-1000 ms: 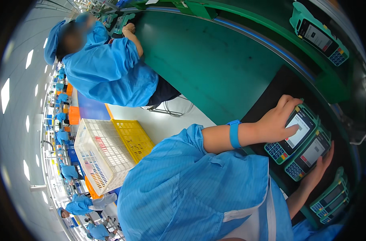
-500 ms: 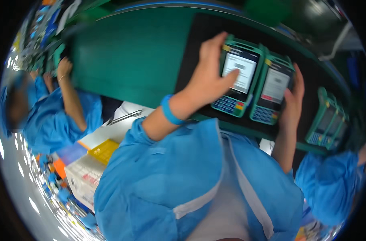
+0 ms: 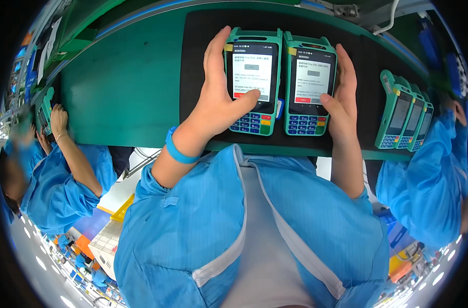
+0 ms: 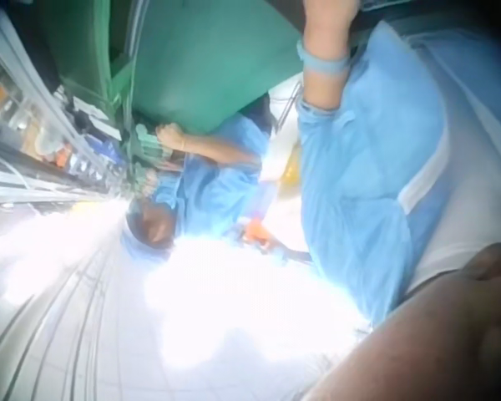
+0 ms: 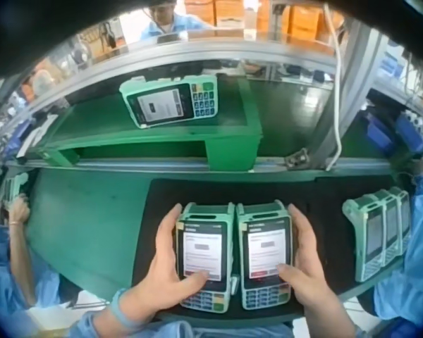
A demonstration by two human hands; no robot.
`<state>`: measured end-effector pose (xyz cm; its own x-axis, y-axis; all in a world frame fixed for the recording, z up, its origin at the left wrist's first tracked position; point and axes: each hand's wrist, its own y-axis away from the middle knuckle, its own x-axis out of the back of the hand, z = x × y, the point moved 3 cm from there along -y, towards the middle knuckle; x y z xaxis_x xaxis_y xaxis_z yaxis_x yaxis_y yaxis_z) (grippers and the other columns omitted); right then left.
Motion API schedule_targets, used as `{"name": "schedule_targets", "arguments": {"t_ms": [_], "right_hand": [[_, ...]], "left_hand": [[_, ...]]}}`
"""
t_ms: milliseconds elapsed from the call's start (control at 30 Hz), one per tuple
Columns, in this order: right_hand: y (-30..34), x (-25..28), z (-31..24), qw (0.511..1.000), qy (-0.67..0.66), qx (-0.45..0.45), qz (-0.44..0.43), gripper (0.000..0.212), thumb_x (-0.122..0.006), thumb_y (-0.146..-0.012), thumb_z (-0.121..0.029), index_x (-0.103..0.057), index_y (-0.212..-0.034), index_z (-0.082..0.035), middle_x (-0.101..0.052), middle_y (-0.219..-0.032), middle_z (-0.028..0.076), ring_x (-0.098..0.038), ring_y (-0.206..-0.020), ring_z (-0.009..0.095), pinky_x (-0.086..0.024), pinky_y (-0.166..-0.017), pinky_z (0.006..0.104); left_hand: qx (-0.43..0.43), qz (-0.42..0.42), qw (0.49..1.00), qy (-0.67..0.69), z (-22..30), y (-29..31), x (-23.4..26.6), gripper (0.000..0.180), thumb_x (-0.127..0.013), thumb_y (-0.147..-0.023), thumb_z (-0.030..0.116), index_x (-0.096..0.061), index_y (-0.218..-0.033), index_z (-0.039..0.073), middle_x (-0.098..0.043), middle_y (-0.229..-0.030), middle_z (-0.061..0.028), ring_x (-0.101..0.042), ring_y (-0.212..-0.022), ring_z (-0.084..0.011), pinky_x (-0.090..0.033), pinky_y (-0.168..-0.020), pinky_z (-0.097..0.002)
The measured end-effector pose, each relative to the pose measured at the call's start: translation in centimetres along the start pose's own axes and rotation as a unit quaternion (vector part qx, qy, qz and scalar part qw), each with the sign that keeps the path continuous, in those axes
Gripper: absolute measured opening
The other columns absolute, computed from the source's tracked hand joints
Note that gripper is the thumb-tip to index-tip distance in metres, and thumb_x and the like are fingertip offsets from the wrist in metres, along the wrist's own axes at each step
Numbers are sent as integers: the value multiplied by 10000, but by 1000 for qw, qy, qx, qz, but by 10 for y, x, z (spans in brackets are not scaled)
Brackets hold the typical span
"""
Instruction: The worker is testing the functionality of multiple handheld POS terminals on a factory production line.
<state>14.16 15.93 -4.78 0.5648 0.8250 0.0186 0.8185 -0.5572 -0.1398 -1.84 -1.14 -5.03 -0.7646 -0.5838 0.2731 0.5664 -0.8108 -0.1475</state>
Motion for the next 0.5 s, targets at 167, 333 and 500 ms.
{"name": "schedule_targets", "arguments": {"t_ms": [167, 333, 500], "right_hand": [[0, -3, -2, 999, 24, 45, -14, 898, -592, -695, -138, -212, -1500, -16, -258, -1534, 185, -296, -1407, 301, -221, -1156, 405], [0, -5, -3, 998, 29, 55, -29, 923, -570, -665, -118, -201, -1505, -17, -255, -1535, 177, -305, -1401, 301, -225, -1156, 396], [1, -2, -3, 999, 14, 32, -40, 932, -552, -650, -96, -197, -1510, -27, -230, -1550, 171, -297, -1406, 300, -215, -1163, 392]], "left_hand": [[10, -20, 999, 31, 0, 0, -2, 1022, -681, -672, 87, -111, -1520, 54, -190, -1493, -215, -263, -1385, -347, -267, -1134, -432], [15, -35, 999, 10, 0, 1, 0, 1035, -686, -667, 86, -105, -1523, 55, -142, -1528, -225, -191, -1429, -363, -235, -1152, -436], [22, -31, 999, 10, 0, 2, -3, 1032, -692, -668, 95, -114, -1523, 55, -137, -1536, -228, -172, -1438, -366, -220, -1159, -437]]}}
